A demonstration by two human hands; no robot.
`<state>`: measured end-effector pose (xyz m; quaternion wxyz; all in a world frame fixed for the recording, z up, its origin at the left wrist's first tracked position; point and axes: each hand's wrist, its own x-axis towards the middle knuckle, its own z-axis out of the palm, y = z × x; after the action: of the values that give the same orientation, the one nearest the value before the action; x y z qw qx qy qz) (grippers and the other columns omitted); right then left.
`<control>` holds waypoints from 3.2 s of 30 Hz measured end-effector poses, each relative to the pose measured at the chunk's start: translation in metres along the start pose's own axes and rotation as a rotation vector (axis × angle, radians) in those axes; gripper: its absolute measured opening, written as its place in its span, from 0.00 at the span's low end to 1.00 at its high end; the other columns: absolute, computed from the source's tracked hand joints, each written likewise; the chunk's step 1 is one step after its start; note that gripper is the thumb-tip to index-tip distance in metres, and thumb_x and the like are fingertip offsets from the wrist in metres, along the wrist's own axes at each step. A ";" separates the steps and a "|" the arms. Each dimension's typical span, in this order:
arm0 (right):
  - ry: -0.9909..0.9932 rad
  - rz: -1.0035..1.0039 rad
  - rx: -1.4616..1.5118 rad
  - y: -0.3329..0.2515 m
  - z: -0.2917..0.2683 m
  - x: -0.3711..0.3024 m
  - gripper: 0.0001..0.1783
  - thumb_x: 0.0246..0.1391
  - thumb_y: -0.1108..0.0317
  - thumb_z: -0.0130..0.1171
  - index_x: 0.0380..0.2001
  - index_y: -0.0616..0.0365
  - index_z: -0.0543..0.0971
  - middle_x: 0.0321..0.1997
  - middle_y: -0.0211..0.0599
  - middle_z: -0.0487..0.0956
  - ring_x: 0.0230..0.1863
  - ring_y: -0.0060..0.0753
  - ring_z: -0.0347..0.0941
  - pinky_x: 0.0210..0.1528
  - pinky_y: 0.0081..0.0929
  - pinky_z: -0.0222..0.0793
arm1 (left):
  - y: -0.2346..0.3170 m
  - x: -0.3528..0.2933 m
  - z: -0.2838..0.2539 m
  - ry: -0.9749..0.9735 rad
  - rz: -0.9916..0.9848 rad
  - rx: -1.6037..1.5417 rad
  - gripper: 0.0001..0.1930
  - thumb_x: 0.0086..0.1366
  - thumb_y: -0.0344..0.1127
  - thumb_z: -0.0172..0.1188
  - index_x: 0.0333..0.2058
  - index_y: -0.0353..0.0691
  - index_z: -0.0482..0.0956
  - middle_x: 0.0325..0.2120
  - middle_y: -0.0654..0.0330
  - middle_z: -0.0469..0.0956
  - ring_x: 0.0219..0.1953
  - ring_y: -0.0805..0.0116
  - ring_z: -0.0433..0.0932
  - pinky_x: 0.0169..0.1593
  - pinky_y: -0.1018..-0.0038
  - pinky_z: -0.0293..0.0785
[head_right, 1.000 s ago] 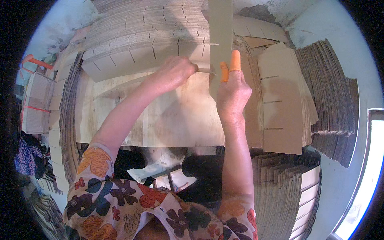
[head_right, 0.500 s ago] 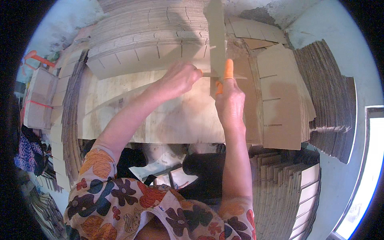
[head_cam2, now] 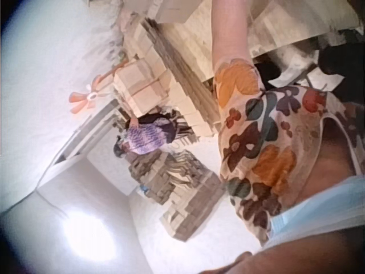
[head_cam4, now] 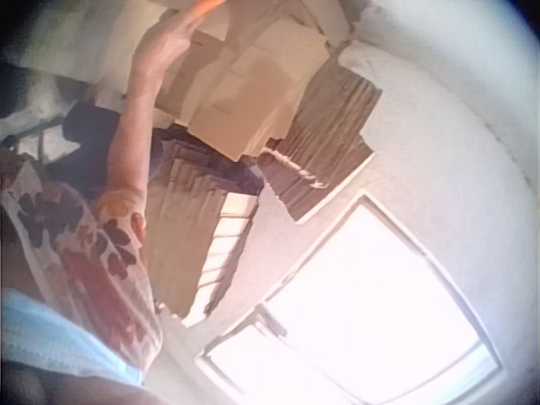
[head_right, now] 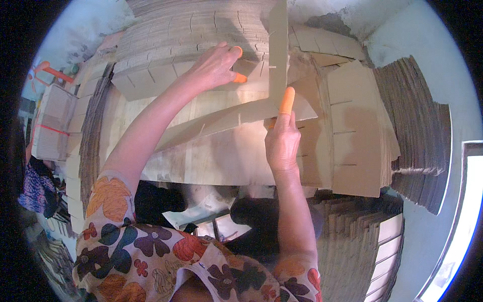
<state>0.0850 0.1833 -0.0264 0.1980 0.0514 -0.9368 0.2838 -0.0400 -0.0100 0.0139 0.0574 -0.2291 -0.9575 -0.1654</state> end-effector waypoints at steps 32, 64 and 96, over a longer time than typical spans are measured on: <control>-0.142 0.202 0.089 -0.011 -0.031 -0.021 0.46 0.47 0.85 0.48 0.67 0.37 0.48 0.47 0.48 0.76 0.38 0.37 0.76 0.45 0.26 0.69 | 0.002 -0.015 0.038 0.279 0.319 -0.099 0.02 0.51 0.25 0.54 0.25 0.37 0.70 0.20 0.52 0.72 0.29 0.53 0.73 0.31 0.59 0.70; -0.057 0.123 0.105 -0.001 -0.008 -0.049 0.45 0.43 0.87 0.45 0.66 0.46 0.52 0.51 0.54 0.74 0.31 0.35 0.75 0.38 0.23 0.71 | -0.038 0.042 0.064 0.096 0.107 0.283 0.14 0.54 0.29 0.58 0.41 0.36 0.73 0.38 0.51 0.74 0.44 0.55 0.72 0.43 0.65 0.73; -0.437 0.016 -0.141 -0.009 -0.042 -0.083 0.43 0.42 0.83 0.47 0.65 0.54 0.50 0.40 0.56 0.74 0.34 0.57 0.75 0.34 0.45 0.72 | -0.011 -0.036 0.037 0.025 0.236 -0.238 0.04 0.50 0.23 0.50 0.26 0.32 0.72 0.24 0.45 0.73 0.32 0.46 0.73 0.34 0.57 0.68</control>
<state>0.1769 0.1978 -0.0229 -0.0090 0.0902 -0.9754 0.2011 -0.0147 -0.0214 -0.0310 0.0607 -0.3431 -0.8969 -0.2725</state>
